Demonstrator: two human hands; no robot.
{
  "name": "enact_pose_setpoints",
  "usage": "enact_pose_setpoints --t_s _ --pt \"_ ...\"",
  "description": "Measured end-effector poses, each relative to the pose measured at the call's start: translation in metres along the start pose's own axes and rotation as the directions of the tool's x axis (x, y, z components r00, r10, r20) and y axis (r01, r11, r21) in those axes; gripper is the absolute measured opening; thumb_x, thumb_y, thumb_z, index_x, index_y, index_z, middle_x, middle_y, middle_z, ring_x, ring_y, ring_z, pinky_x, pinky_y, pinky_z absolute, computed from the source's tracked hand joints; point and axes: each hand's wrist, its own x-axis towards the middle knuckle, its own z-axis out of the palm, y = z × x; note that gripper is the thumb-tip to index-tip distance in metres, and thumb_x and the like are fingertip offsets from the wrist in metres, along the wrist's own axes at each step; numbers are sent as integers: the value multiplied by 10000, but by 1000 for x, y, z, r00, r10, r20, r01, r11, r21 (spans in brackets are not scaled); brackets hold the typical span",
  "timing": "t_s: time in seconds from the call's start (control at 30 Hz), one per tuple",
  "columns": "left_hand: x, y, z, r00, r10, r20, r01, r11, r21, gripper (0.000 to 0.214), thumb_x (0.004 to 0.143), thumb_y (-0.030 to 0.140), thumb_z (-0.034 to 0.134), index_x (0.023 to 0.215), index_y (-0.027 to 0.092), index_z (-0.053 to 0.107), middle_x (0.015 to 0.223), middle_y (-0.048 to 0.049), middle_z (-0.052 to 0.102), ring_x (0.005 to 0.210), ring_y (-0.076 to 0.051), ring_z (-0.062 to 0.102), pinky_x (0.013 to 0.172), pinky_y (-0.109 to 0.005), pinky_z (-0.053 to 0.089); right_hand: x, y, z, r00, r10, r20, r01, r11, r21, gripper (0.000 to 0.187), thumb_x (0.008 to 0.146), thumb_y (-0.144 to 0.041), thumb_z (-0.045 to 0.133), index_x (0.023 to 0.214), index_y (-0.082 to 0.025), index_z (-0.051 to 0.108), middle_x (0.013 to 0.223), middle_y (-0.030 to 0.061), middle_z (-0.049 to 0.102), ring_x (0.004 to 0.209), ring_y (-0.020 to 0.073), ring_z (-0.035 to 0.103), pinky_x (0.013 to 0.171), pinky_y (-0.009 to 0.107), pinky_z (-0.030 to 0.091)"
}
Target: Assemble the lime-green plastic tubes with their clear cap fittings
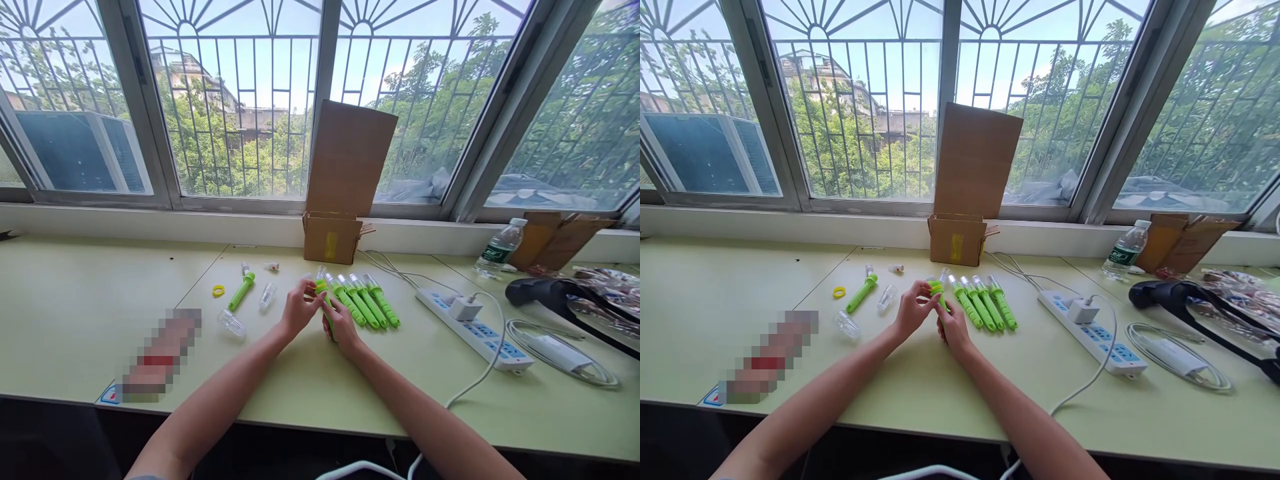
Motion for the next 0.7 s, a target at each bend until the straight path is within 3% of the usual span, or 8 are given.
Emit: enact_pose_setpoints --t_s 0.7 --pt "1 0 0 998 -51 21 52 998 -25 325 780 446 674 887 182 520 809 -36 672 730 -159 691 627 -302 605 1 0 -1 1000 16 6 -16 999 52 421 755 -595 604 834 -183 565 407 -84 417 311 73 328 295 192 238"
